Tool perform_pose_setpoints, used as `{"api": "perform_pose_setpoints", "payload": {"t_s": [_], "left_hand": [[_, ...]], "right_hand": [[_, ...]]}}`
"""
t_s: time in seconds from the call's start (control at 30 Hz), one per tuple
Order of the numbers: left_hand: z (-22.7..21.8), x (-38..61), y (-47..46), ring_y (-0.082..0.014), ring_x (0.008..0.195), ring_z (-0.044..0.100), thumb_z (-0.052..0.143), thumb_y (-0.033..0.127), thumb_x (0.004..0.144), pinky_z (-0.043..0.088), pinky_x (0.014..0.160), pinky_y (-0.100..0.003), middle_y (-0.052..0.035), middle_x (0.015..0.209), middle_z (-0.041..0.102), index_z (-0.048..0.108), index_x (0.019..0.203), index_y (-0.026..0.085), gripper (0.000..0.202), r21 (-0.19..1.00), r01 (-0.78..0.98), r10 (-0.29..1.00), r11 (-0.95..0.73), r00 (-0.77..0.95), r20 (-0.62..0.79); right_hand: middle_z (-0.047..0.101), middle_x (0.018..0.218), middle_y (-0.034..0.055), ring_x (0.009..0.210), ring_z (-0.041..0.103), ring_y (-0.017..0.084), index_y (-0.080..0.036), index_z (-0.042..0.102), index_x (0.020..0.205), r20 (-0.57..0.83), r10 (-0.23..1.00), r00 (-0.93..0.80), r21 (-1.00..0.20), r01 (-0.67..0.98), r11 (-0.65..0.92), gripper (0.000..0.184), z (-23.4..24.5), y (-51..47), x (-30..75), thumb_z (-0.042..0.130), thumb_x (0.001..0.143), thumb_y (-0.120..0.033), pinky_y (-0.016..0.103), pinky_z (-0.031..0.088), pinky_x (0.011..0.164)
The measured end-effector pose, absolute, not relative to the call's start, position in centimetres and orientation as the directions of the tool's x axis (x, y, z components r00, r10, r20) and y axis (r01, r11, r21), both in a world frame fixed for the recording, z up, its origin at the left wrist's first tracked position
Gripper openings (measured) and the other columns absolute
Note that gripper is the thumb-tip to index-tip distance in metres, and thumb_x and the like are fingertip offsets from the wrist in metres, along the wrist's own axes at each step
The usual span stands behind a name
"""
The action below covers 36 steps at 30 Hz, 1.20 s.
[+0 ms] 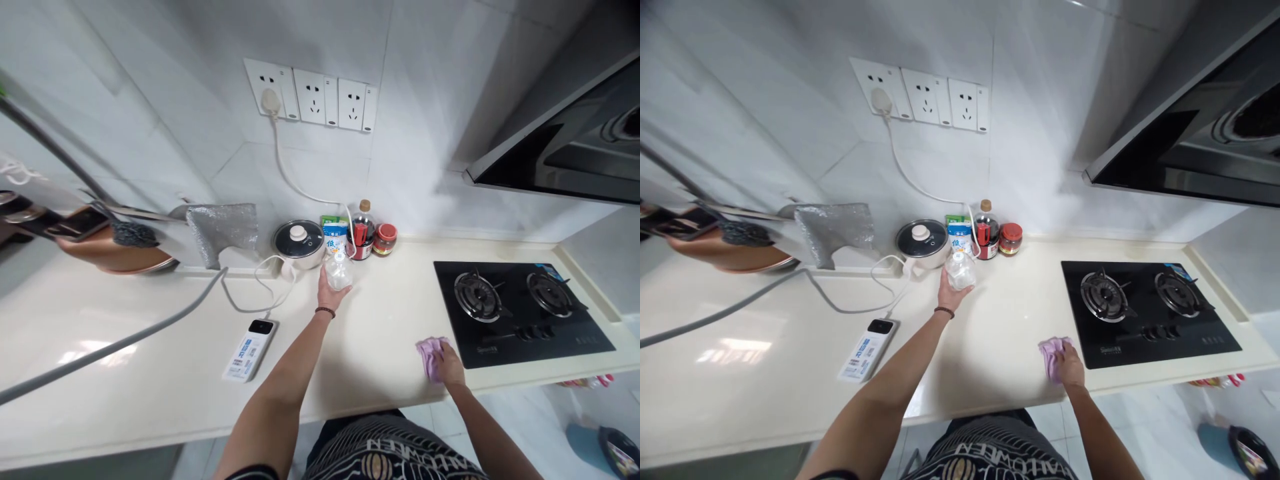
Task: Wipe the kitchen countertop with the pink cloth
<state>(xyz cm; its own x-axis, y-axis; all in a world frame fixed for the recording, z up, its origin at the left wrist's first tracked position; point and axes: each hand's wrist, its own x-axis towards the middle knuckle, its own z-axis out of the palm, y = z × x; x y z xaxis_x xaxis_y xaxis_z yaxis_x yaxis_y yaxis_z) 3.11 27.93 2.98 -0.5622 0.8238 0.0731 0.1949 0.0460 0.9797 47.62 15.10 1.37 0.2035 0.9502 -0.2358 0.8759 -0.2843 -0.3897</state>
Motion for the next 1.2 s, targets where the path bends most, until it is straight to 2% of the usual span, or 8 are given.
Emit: {"api": "perform_pose_setpoints", "payload": {"t_s": [0.13,0.2,0.33,0.47,0.57,0.63,0.8,1.2], "left_hand": [[3.8,4.3,29.1,-0.0299,0.125,0.065,0.094,0.032,0.06,0.052,0.114,-0.053,-0.0129,0.141,0.064,0.048,0.145,0.024,0.097,0.974,0.169,0.775,0.149,-0.632,-0.009],[4.5,5.2,28.7,-0.029,0.126,0.064,0.091,0.033,0.064,0.052,0.112,-0.051,-0.0132,0.141,0.063,0.048,0.145,0.023,0.092,0.95,0.234,0.768,0.204,-0.64,-0.008],[6.7,6.4,25.6,-0.0334,0.131,0.057,0.09,0.038,0.068,0.045,0.114,-0.05,-0.014,0.139,0.061,0.049,0.15,0.02,0.093,0.846,0.451,0.822,0.284,-0.569,0.026],[9.5,7.3,22.2,-0.037,0.13,0.054,0.084,0.042,0.073,0.04,0.112,-0.052,-0.0138,0.131,0.062,0.051,0.154,0.026,0.089,0.551,0.767,0.931,0.33,-0.361,-0.056],[10.9,8.8,21.3,-0.0389,0.13,0.052,0.078,0.031,0.073,0.037,0.11,-0.052,-0.0177,0.133,0.06,0.051,0.155,0.025,0.086,0.317,0.918,0.963,0.237,-0.178,-0.204],[11.2,10.2,21.4,-0.0395,0.13,0.051,0.074,0.023,0.073,0.035,0.109,-0.052,-0.0205,0.136,0.06,0.054,0.152,0.022,0.082,0.235,0.961,0.956,0.149,-0.078,-0.284],[10.6,12.9,21.4,-0.038,0.128,0.052,0.072,0.017,0.067,0.034,0.11,-0.051,-0.0197,0.135,0.062,0.064,0.14,0.022,0.073,0.22,0.973,0.942,0.075,0.003,-0.336],[10.3,8.7,20.2,-0.0391,0.127,0.052,0.07,0.023,0.067,0.035,0.107,-0.053,-0.0199,0.135,0.061,0.06,0.144,0.024,0.078,0.172,0.971,0.934,0.164,-0.097,-0.343]], "right_hand": [[0.078,0.107,0.0118,0.103,0.074,0.031,-0.024,0.066,0.123,-0.309,0.917,0.253,-0.311,0.884,-0.349,0.029,1.8,16.1,47.3,0.05,0.102,-0.036,0.04,0.055,0.09],[0.079,0.1,0.0107,0.095,0.075,0.031,-0.025,0.065,0.122,-0.354,0.896,0.267,-0.252,0.895,-0.367,0.029,2.1,16.7,47.3,0.047,0.105,-0.038,0.04,0.054,0.084],[0.08,0.101,0.0116,0.094,0.075,0.03,-0.024,0.062,0.125,-0.397,0.882,0.253,-0.178,0.922,-0.345,0.033,2.3,17.0,47.4,0.041,0.108,-0.041,0.039,0.053,0.081],[0.08,0.104,0.0118,0.095,0.076,0.029,-0.023,0.061,0.128,-0.412,0.876,0.25,-0.162,0.926,-0.34,0.035,2.2,16.8,47.4,0.037,0.109,-0.042,0.037,0.053,0.081],[0.08,0.108,0.0106,0.098,0.076,0.026,-0.023,0.06,0.129,-0.426,0.868,0.255,-0.139,0.93,-0.341,0.035,2.2,16.8,47.3,0.037,0.11,-0.041,0.035,0.052,0.082],[0.079,0.108,0.0105,0.098,0.076,0.025,-0.022,0.06,0.13,-0.432,0.864,0.259,-0.123,0.932,-0.341,0.036,2.2,16.9,47.3,0.037,0.111,-0.042,0.034,0.051,0.083],[0.079,0.11,0.0097,0.097,0.077,0.023,-0.023,0.058,0.133,-0.439,0.859,0.264,-0.087,0.939,-0.333,0.036,1.9,17.0,47.4,0.037,0.112,-0.043,0.032,0.051,0.084],[0.08,0.111,0.0118,0.094,0.076,0.024,-0.023,0.059,0.134,-0.457,0.848,0.269,-0.082,0.936,-0.341,0.039,2.5,16.9,47.2,0.035,0.112,-0.044,0.033,0.051,0.081]]}}
